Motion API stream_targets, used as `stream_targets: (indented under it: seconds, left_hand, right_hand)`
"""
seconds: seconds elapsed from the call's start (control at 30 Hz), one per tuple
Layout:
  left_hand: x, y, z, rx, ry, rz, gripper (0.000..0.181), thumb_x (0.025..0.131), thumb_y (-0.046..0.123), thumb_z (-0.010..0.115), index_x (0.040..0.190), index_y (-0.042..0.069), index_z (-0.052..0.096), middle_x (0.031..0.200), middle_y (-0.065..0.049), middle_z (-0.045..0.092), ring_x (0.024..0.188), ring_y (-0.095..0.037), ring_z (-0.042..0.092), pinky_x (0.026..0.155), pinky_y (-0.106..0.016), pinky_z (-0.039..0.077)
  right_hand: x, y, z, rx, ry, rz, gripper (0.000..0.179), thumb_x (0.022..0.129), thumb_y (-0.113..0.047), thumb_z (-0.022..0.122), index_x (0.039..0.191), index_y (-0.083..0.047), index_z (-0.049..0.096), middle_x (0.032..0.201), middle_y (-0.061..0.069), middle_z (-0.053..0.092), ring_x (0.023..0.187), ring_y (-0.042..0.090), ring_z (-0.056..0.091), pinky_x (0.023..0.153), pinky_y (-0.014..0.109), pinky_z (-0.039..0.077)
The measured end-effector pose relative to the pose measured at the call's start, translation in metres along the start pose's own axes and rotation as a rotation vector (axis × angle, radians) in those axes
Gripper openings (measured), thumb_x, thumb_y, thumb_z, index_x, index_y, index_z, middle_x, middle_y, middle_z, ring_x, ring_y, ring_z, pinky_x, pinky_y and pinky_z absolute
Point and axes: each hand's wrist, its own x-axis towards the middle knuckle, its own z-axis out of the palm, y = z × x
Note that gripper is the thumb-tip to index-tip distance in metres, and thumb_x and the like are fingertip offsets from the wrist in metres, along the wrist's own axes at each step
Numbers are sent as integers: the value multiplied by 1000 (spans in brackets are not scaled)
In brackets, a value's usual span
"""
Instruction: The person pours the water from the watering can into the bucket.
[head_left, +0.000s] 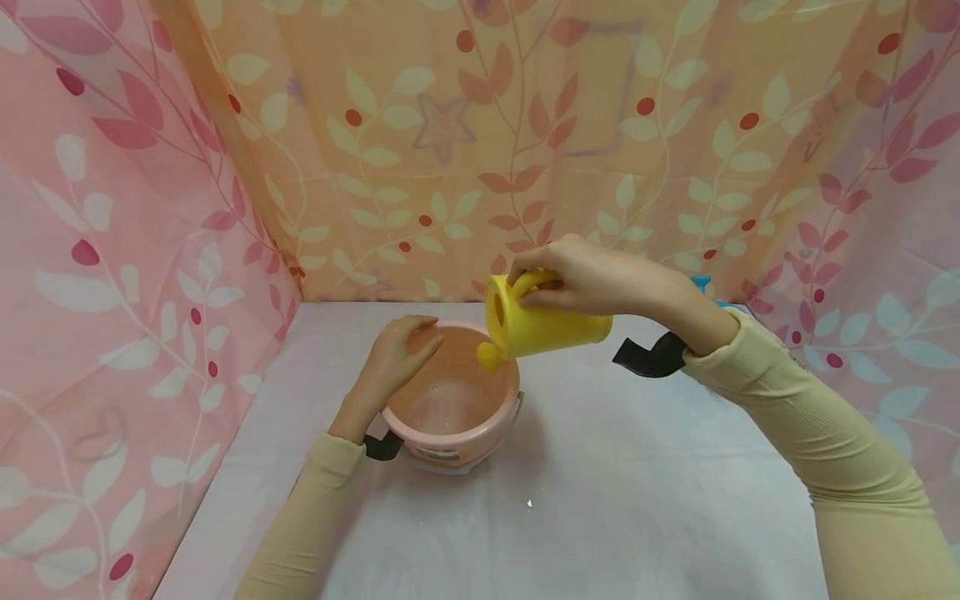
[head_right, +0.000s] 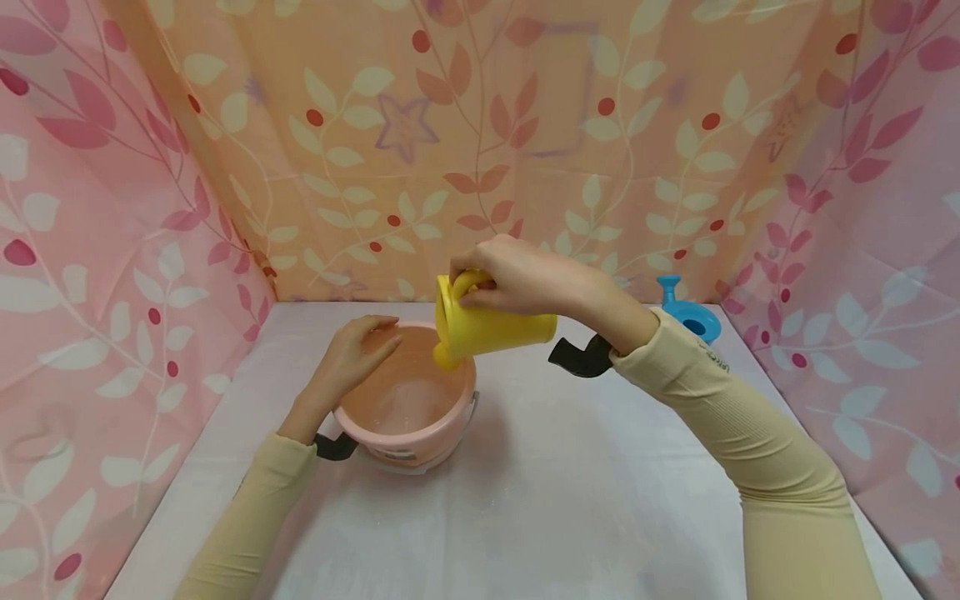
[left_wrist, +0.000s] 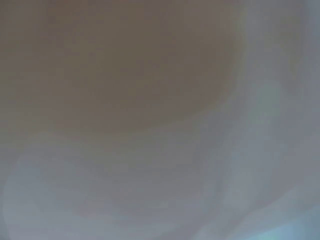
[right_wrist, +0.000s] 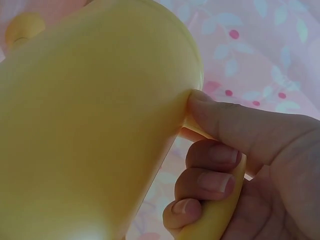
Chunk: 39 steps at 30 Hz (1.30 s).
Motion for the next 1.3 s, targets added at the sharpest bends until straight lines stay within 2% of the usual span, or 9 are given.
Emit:
stream_targets:
  seconds: [0.23, 0.63, 0.93, 1.3]
  left_hand:
    - [0, 0, 0, 1, 1, 4, 38, 86, 25, 67, 117, 5, 62, 113, -11, 64, 108, -28, 55, 96, -43, 41]
    - [1, 3, 1, 7, -11, -9, 39, 86, 27, 66, 118, 5, 62, 114, -11, 63, 109, -29, 55, 96, -45, 41]
    - [1, 4, 1, 5, 0, 15, 38, 86, 25, 66, 117, 4, 62, 113, -12, 64, 108, -30, 55, 95, -46, 42]
    - [1, 3, 1, 10, 4, 26, 39, 87, 28, 65, 117, 4, 62, 113, -12, 64, 108, -30, 55, 94, -45, 42]
  right_hand:
    - [-2, 0, -1, -7, 19, -17, 14, 87, -16, 66, 99, -11, 65, 84, -2, 63, 71, 10, 55, 67, 26, 48]
    - [-5, -2, -7, -42, 28, -1, 12, 86, -17, 66, 98, -14, 66, 84, -4, 63, 71, 10, 54, 67, 26, 48]
    - [-9, 0, -8, -51, 24, -22, 11, 87, -16, 66, 97, -13, 66, 85, -3, 64, 72, 10, 55, 67, 27, 48]
    - [-15, 1, -8, -46, 24, -4, 14, 86, -17, 66, 99, -12, 66, 86, -3, 64, 73, 11, 55, 68, 27, 49]
